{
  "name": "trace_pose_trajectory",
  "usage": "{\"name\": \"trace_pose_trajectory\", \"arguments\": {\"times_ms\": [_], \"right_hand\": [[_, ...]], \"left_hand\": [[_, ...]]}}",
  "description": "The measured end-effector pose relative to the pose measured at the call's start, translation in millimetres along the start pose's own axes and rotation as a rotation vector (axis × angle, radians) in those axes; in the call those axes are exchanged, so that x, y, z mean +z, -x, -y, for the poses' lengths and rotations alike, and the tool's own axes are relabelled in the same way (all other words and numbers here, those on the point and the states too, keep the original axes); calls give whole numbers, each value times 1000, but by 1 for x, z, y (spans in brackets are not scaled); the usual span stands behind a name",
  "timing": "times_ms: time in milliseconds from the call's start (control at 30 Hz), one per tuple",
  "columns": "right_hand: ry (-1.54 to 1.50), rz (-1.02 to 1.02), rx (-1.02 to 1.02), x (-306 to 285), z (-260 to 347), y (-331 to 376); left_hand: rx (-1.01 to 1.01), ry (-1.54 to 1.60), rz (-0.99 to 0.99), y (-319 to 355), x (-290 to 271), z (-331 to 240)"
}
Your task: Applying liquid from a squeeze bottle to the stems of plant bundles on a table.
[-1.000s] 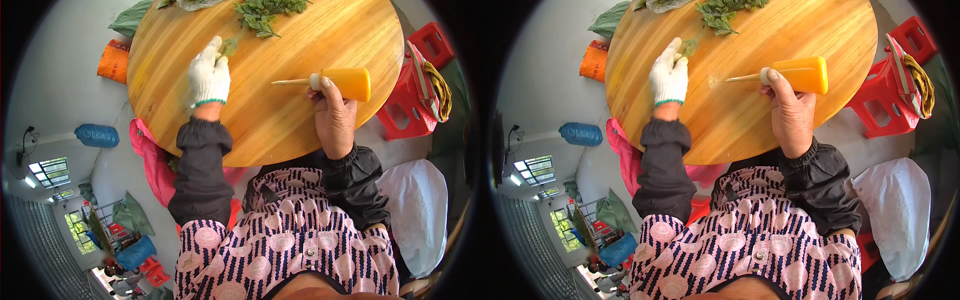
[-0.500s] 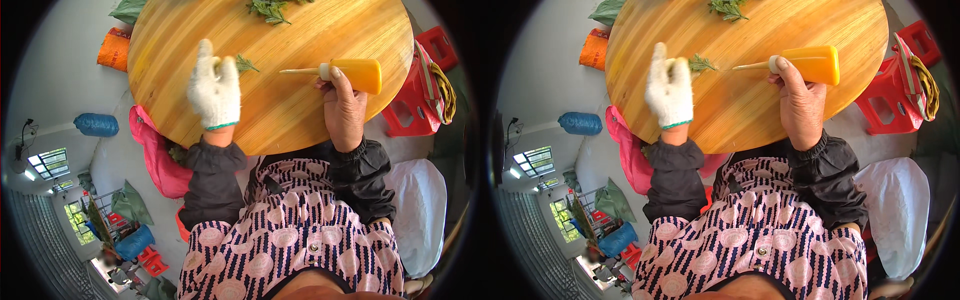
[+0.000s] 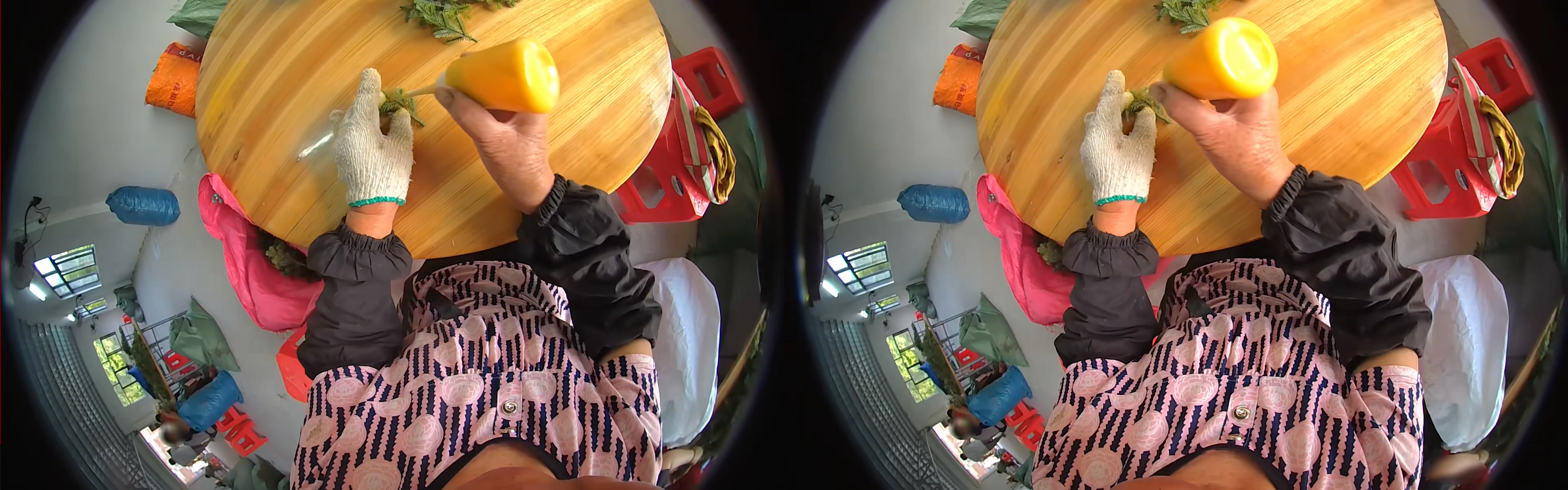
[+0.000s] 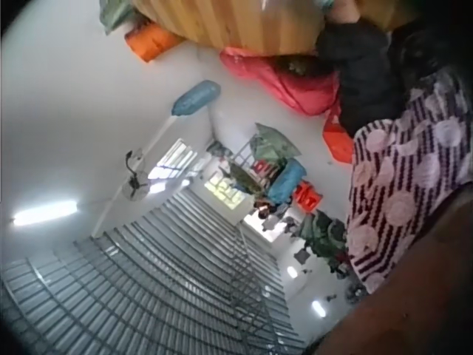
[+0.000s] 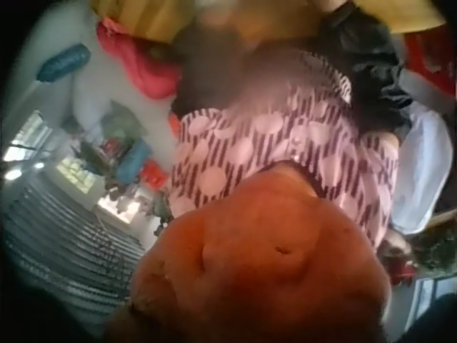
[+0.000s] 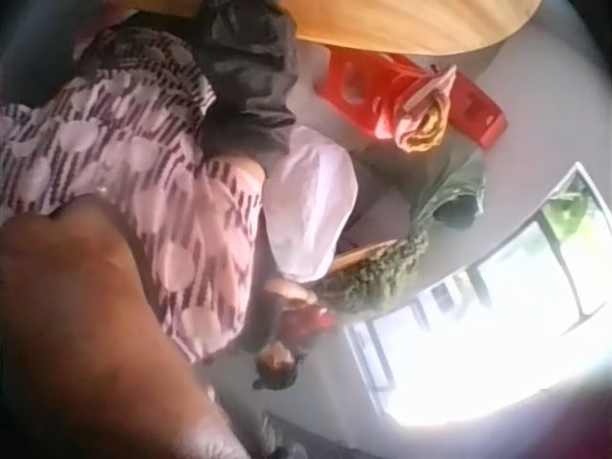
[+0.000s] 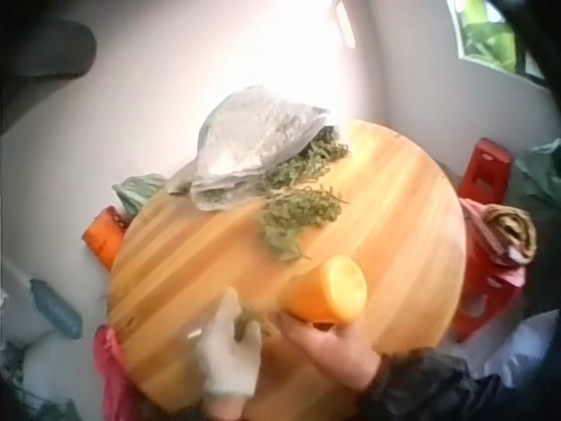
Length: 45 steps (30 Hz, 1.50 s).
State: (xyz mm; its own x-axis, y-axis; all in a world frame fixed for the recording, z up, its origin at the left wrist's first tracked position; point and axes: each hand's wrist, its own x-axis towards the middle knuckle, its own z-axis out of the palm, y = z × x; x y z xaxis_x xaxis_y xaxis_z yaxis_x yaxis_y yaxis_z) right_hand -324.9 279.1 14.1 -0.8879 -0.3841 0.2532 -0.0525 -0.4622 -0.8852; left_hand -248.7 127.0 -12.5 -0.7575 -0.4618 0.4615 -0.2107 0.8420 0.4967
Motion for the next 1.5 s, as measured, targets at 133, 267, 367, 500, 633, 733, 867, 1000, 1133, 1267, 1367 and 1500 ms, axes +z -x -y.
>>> {"name": "trace_pose_trajectory", "arguments": {"times_ms": [133,267,367,500,633,733,867,1000,1133,1267,1367,1500], "right_hand": [[44,48,-11,4,-4,-3],[64,44,-4,4,-8,-6],[81,42,-5,4,-10,-6],[87,58,15,0,-9,-4],[150,39,-89,-2,-17,-6],[150,42,-132,2,-18,-5],[235,41,-156,-1,-20,0],[193,-8,-160,-4,-19,2],[285,81,-44,-3,-8,8],[314,58,-89,-7,-4,11],[290,53,-110,-7,-4,14],[305,63,-107,-8,-2,17]], "left_hand": [[-21,-1,36,-3,0,4],[87,-43,5,-4,3,9],[112,-33,-10,-4,3,10],[69,7,-72,-6,6,0],[185,-190,-54,-12,-1,-8],[135,-189,23,-10,-1,-3],[128,-150,26,-8,0,0],[80,-177,84,-10,5,-2],[110,-172,45,-8,-3,4],[132,-177,36,-8,2,1],[118,-180,34,-8,3,4],[79,-186,53,-7,4,4]]}}
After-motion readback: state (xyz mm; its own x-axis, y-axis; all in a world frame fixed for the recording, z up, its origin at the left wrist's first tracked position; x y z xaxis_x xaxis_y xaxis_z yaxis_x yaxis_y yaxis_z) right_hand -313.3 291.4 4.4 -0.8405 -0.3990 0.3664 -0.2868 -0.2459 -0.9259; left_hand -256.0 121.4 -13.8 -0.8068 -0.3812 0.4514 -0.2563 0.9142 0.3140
